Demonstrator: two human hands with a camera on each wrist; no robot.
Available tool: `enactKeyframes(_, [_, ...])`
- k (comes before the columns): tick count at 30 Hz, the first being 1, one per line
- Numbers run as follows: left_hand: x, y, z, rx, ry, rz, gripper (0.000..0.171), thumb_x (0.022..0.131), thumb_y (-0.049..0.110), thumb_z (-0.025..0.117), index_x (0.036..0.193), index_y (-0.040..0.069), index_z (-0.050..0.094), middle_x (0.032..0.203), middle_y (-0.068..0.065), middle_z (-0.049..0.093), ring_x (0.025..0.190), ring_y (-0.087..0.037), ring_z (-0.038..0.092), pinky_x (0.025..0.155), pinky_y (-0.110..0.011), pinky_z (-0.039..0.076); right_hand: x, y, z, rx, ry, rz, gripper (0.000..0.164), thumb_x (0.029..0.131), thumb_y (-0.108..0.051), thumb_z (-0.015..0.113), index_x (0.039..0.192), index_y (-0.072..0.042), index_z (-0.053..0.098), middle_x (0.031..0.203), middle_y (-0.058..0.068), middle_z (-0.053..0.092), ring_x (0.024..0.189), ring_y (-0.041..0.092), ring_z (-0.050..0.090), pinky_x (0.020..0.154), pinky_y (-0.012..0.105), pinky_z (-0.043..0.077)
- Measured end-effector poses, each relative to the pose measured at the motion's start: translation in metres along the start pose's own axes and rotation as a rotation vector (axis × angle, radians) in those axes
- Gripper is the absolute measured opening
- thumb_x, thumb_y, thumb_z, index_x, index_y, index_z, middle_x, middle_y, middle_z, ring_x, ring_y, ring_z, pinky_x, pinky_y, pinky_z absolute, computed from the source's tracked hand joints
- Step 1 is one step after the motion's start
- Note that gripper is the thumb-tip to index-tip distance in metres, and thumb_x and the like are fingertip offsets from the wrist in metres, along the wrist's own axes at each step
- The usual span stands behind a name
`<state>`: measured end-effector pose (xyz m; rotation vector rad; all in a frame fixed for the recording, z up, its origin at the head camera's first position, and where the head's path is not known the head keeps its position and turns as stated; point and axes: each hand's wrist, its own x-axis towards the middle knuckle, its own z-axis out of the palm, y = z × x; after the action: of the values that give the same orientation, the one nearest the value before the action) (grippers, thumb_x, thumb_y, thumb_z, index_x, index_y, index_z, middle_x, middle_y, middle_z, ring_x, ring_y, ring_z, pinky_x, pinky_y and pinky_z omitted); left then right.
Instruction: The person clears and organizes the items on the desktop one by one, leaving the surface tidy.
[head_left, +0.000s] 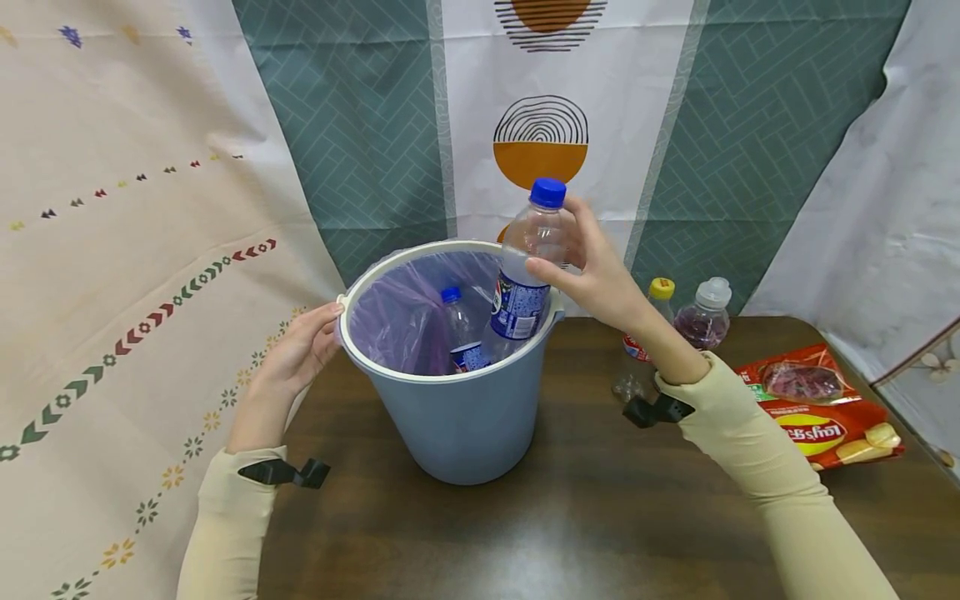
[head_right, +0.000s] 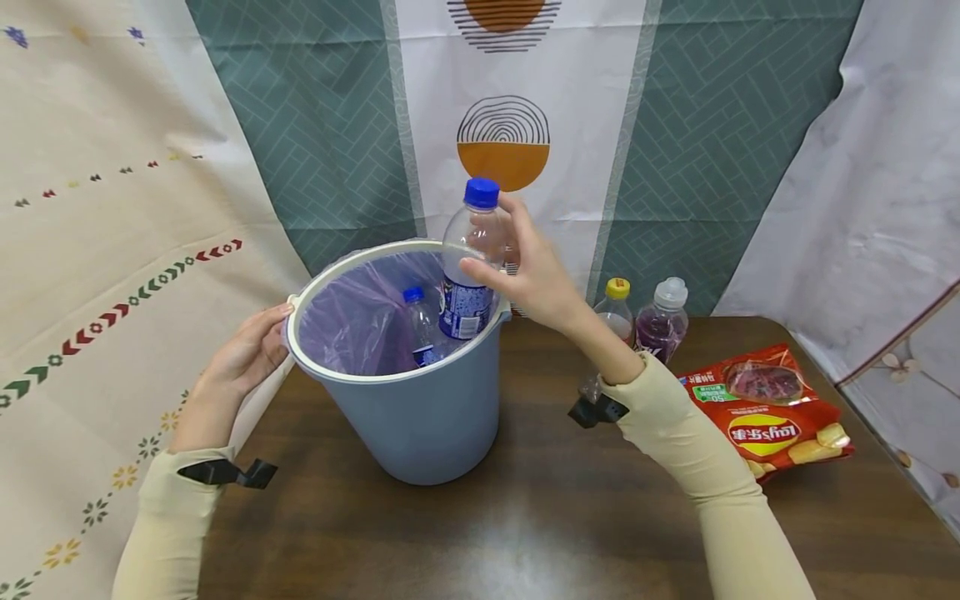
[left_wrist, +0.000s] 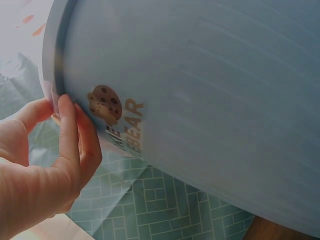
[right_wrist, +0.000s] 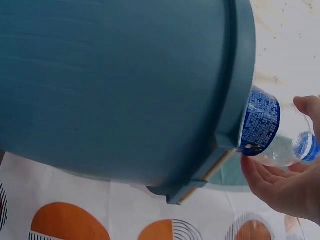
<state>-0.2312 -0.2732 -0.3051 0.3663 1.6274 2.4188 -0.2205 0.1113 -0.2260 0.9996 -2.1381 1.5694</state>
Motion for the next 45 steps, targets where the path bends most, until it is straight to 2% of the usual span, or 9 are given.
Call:
enactKeyframes(3, [0.000, 0.000, 0.000, -0.005, -0.006, -0.002, 0.023, 0.097, 0.008, 0.042, 0.101, 0.005, 0.064, 0.085, -0.001, 0.068, 0.072, -0.005, 0.065, 0.066, -0.013, 0.056, -0.002, -0.008, 0.005, -0.029, -0.040, 0.031, 0.068, 0.085, -0.005, 0.061, 0.141, -0.013, 0.022, 0.129, 0.014, 0.051, 0.109, 0.025, 0.057, 0.092, 0.032, 0.052])
enactKeyframes(6, [0.000, -0.001, 0.000, -0.010, -0.010, -0.003, 0.023, 0.097, 0.008, 0.042, 0.102, 0.005, 0.064, 0.086, -0.001, 0.068, 0.072, -0.005, 0.065, 0.066, -0.013, 0.056, -0.004, -0.014, 0.008, -0.062, -0.066, 0.018, 0.069, 0.084, -0.003, 0.062, 0.140, -0.008, 0.022, 0.126, 0.017, 0.053, 0.107, 0.027, 0.058, 0.088, 0.029, 0.054])
enactKeyframes(10, [0.000, -0.001, 0.000, -0.010, -0.011, 0.000, 0.023, 0.097, 0.008, 0.042, 0.101, 0.005, 0.064, 0.085, -0.001, 0.068, 0.072, -0.005, 0.065, 0.066, -0.013, 0.056, -0.003, -0.018, 0.010, -0.092, -0.104, 0.026, 0.067, 0.084, -0.004, 0.062, 0.139, -0.006, 0.023, 0.126, 0.018, 0.053, 0.110, 0.026, 0.056, 0.089, 0.036, 0.054])
enactKeyframes(16, [0.000, 0.000, 0.000, -0.006, -0.004, 0.000, 0.022, 0.096, 0.009, 0.043, 0.101, 0.006, 0.064, 0.085, -0.001, 0.068, 0.072, -0.005, 0.065, 0.065, -0.013, 0.056, -0.003, -0.021, 0.008, -0.115, -0.143, 0.083, 0.063, 0.089, -0.009, 0.058, 0.141, -0.009, 0.022, 0.132, 0.017, 0.048, 0.120, 0.027, 0.049, 0.101, 0.046, 0.044])
enactKeyframes(24, [-0.001, -0.001, 0.000, -0.014, 0.003, -0.008, 0.022, 0.097, 0.009, 0.043, 0.101, 0.006, 0.064, 0.086, -0.001, 0.067, 0.072, -0.006, 0.065, 0.066, -0.013, 0.056, -0.003, 0.014, -0.006, -0.126, -0.063, 0.061, 0.052, 0.090, -0.022, 0.057, 0.136, -0.022, 0.033, 0.127, 0.005, 0.052, 0.117, 0.018, 0.052, 0.101, 0.040, 0.046])
enactKeyframes(28, [0.000, -0.001, 0.001, -0.013, -0.002, 0.004, 0.023, 0.097, 0.008, 0.041, 0.100, 0.005, 0.064, 0.084, 0.000, 0.067, 0.071, -0.005, 0.065, 0.065, -0.013, 0.056, -0.005, 0.015, -0.013, -0.125, -0.029, 0.037, 0.045, 0.091, -0.014, 0.056, 0.132, -0.013, 0.039, 0.125, 0.012, 0.054, 0.116, 0.022, 0.051, 0.099, 0.041, 0.047])
enactKeyframes(36, [0.000, -0.001, 0.000, -0.015, -0.007, 0.013, 0.022, 0.097, 0.009, 0.042, 0.100, 0.006, 0.064, 0.082, 0.000, 0.067, 0.069, -0.004, 0.064, 0.063, -0.012, 0.055, -0.015, -0.005, -0.021, -0.205, 0.013, 0.078, 0.035, 0.090, -0.007, 0.054, 0.125, -0.004, 0.047, 0.121, 0.014, 0.057, 0.113, 0.026, 0.053, 0.087, 0.023, 0.049])
enactKeyframes(38, [0.000, -0.001, 0.000, -0.010, -0.008, 0.011, 0.022, 0.097, 0.009, 0.042, 0.100, 0.006, 0.063, 0.082, 0.000, 0.067, 0.069, -0.004, 0.064, 0.063, -0.012, 0.055, -0.017, -0.001, -0.024, -0.229, 0.017, 0.085, 0.035, 0.090, -0.007, 0.055, 0.125, -0.004, 0.049, 0.121, 0.013, 0.057, 0.112, 0.026, 0.054, 0.086, 0.022, 0.049])
enactKeyframes(45, [0.000, -0.002, 0.000, -0.014, -0.010, 0.014, 0.023, 0.097, 0.009, 0.041, 0.100, 0.006, 0.063, 0.081, 0.001, 0.066, 0.068, -0.004, 0.063, 0.063, -0.012, 0.056, -0.025, 0.032, -0.041, -0.362, 0.031, 0.090, 0.027, 0.092, -0.021, 0.055, 0.118, -0.016, 0.056, 0.115, -0.002, 0.060, 0.104, 0.009, 0.055, 0.086, 0.027, 0.050])
